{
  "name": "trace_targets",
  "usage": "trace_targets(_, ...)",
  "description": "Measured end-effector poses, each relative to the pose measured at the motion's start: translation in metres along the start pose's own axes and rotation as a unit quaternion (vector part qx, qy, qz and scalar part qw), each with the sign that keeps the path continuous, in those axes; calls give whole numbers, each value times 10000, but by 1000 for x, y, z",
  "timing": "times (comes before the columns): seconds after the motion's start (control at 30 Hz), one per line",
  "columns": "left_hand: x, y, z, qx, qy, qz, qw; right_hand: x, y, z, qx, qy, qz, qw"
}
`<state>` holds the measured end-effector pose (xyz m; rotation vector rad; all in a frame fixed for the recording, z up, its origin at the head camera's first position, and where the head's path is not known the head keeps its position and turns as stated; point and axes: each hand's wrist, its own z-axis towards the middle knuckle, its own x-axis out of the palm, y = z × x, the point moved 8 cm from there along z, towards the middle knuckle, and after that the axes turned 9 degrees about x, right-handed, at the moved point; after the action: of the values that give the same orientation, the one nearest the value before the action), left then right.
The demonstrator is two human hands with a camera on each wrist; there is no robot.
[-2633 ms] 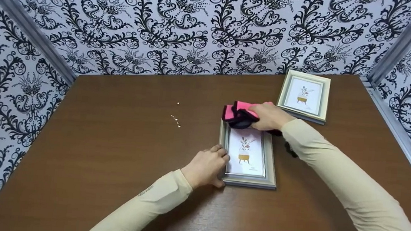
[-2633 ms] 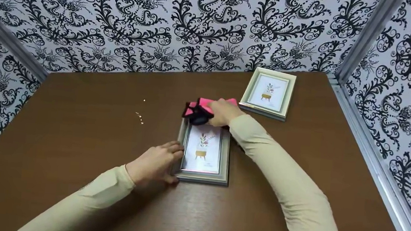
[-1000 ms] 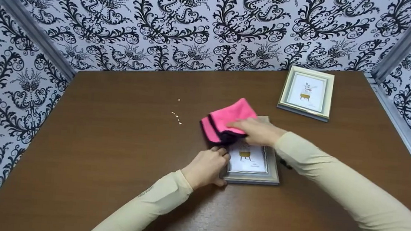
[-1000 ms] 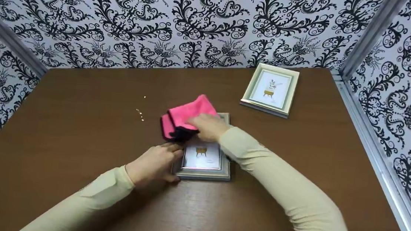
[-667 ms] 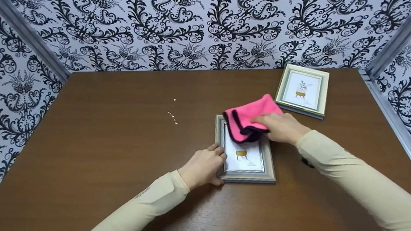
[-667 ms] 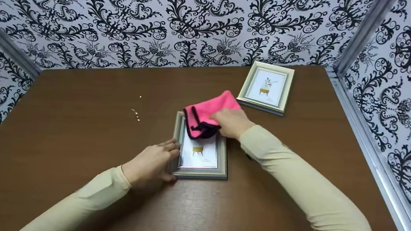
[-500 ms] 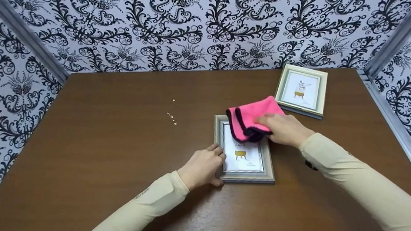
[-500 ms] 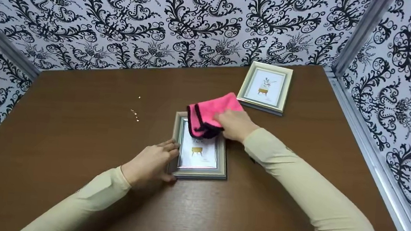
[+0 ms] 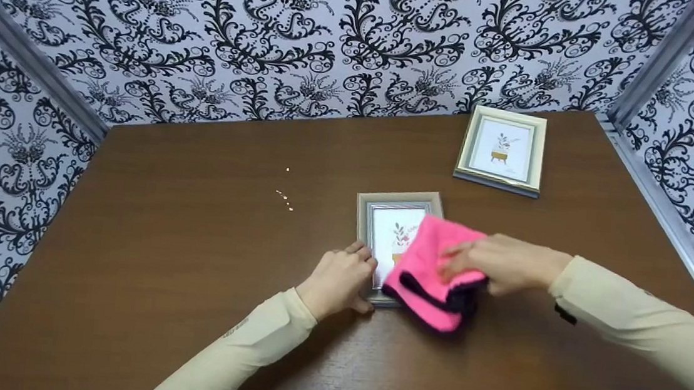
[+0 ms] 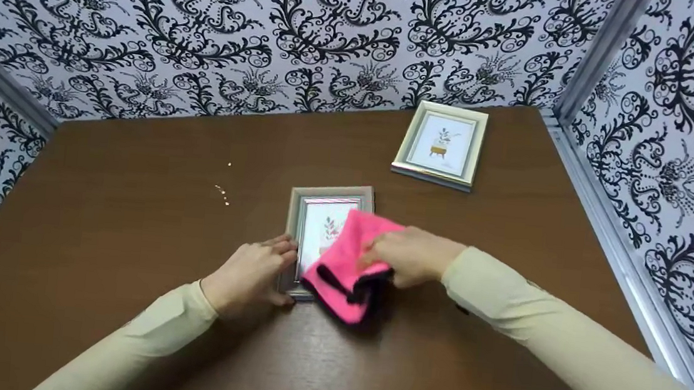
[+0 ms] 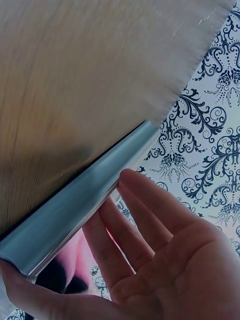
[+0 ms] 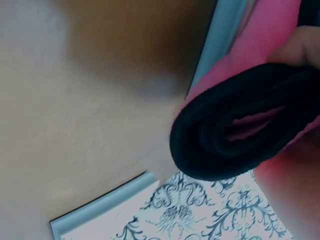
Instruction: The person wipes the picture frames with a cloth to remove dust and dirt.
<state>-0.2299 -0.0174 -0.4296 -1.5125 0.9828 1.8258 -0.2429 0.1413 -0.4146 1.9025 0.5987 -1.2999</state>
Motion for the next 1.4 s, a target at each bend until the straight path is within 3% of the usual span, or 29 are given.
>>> trace_targets(0.2, 0, 1, 0, 50, -9, -56, 10000, 3, 6, -5, -203, 78, 4, 9998)
trace_targets(0.4, 1, 0, 1, 187, -20, -190, 9996, -6, -21, 13, 230, -612, -360, 9972)
trace_targets(0.6, 4, 0, 2, 180, 124, -283, 9994, -16, -51, 38, 897, -1338, -1330, 9779)
trace_targets(0.7, 4, 0, 3, 144, 222, -336, 9991, -17, -56, 46, 1100, -1524, -1734, 9667)
trace_targets(0.77, 4, 1, 3, 106, 274, -351, 9990, -17, -55, 47, 1189, -1520, -1780, 9649)
trace_targets(0.93, 1, 2, 3, 54, 217, -311, 9993, -14, -36, 35, 818, -1292, -1288, 9798)
trace_targets(1.07, 0, 2, 4, 31, 173, -280, 9995, -8, -13, 13, 353, -778, -647, 9942)
trace_targets(1.2, 1, 3, 3, -4, 179, -295, 9994, 1, 5, -4, 0, -198, -238, 9995)
trace_targets(1.3, 2, 3, 3, -25, 149, -352, 9993, 5, 12, -14, -120, -259, -169, 9994)
trace_targets(1.4, 3, 2, 3, -24, 115, -385, 9992, 4, 16, -22, -2, -798, -248, 9965)
